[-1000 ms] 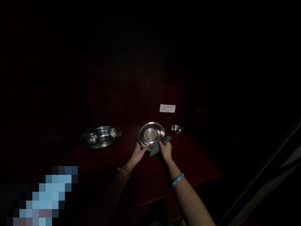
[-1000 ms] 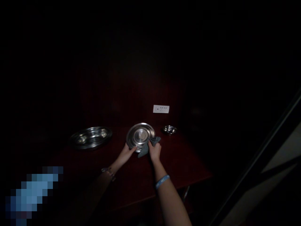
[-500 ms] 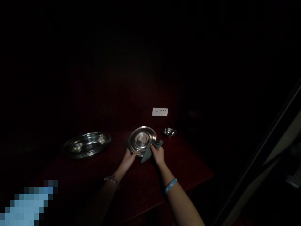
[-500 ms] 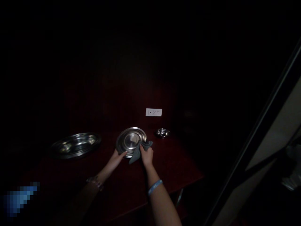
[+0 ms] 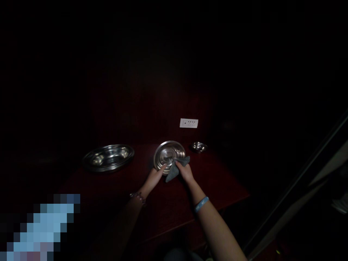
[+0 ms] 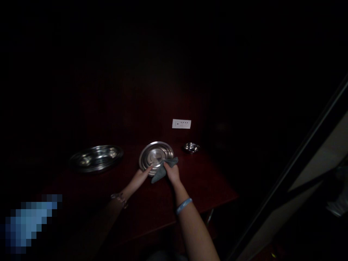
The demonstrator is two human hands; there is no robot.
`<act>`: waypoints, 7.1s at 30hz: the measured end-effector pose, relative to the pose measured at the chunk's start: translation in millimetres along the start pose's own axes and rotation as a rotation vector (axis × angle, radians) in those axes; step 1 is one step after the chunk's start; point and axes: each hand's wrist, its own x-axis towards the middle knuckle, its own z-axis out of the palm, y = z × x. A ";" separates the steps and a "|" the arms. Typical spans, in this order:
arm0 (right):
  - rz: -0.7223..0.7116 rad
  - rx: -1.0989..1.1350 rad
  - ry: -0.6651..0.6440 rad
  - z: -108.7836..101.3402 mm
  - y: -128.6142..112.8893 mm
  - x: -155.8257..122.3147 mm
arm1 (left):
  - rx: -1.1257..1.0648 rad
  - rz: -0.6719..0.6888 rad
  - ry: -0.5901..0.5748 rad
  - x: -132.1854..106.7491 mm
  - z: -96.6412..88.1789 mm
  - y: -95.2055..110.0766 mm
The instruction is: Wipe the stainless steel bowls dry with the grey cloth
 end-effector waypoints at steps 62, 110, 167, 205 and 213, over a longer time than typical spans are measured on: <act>-0.185 0.076 0.215 3.8 -15.5 -1.3 | -0.007 -0.016 -0.240 -3.3 3.9 24.9; -0.081 0.111 0.082 10.3 -7.9 -2.7 | 0.061 0.057 -0.076 -3.3 -1.7 9.6; -0.061 -0.134 0.245 -0.3 -18.1 -6.7 | 0.534 0.178 0.014 -10.1 -16.4 30.2; -0.090 -0.398 0.127 -0.8 -16.5 -9.9 | 0.252 0.106 0.075 -6.6 -15.4 26.4; -0.077 -0.329 0.167 -2.1 -19.2 -11.2 | 0.245 0.083 0.027 -9.0 -14.4 27.0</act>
